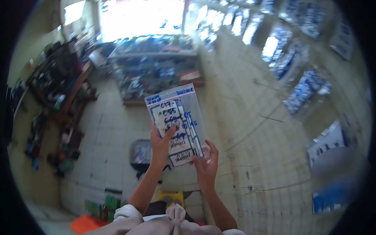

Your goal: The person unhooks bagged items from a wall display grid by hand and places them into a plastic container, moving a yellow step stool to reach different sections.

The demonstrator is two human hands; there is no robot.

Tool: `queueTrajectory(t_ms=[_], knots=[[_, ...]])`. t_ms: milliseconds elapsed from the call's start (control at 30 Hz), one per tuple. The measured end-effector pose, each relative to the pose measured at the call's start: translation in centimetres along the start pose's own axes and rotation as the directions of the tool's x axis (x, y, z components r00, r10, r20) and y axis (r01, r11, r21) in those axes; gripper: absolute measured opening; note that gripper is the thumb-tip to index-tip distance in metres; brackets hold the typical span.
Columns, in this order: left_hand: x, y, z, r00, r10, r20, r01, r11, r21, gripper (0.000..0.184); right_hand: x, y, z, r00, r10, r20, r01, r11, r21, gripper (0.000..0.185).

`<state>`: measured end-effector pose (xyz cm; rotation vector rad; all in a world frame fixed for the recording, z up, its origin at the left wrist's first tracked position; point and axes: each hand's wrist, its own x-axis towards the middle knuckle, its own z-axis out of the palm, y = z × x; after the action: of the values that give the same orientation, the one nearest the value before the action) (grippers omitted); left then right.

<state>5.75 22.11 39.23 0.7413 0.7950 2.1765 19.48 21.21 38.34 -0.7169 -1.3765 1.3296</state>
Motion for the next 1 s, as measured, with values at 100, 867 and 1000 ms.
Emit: queueTrajectory(t_ms=[100, 867, 1000], knots=[[-1.2, -2.2, -5.2, 0.985, -0.089, -0.149, 0.103, 0.991, 0.086, 0.043, 0.1, 5.0, 0.2, 0.991, 0.092, 0.102, -0.096, 0.995, 0.036, 0.061], [-14.5, -21.0, -38.0, 0.578, -0.482, -0.659, 0.804, 0.475, 0.358, 0.059, -7.4, 45.4, 2.4, 0.551, 0.803, 0.226, -0.645, 0.582, -0.494, 0.034], [-10.4, -27.4, -46.0, 0.735, -0.236, -0.635, 0.653, 0.499, 0.57, 0.055, -4.1, 56.1, 5.6, 0.674, 0.694, 0.254, -0.511, 0.686, -0.519, 0.038]])
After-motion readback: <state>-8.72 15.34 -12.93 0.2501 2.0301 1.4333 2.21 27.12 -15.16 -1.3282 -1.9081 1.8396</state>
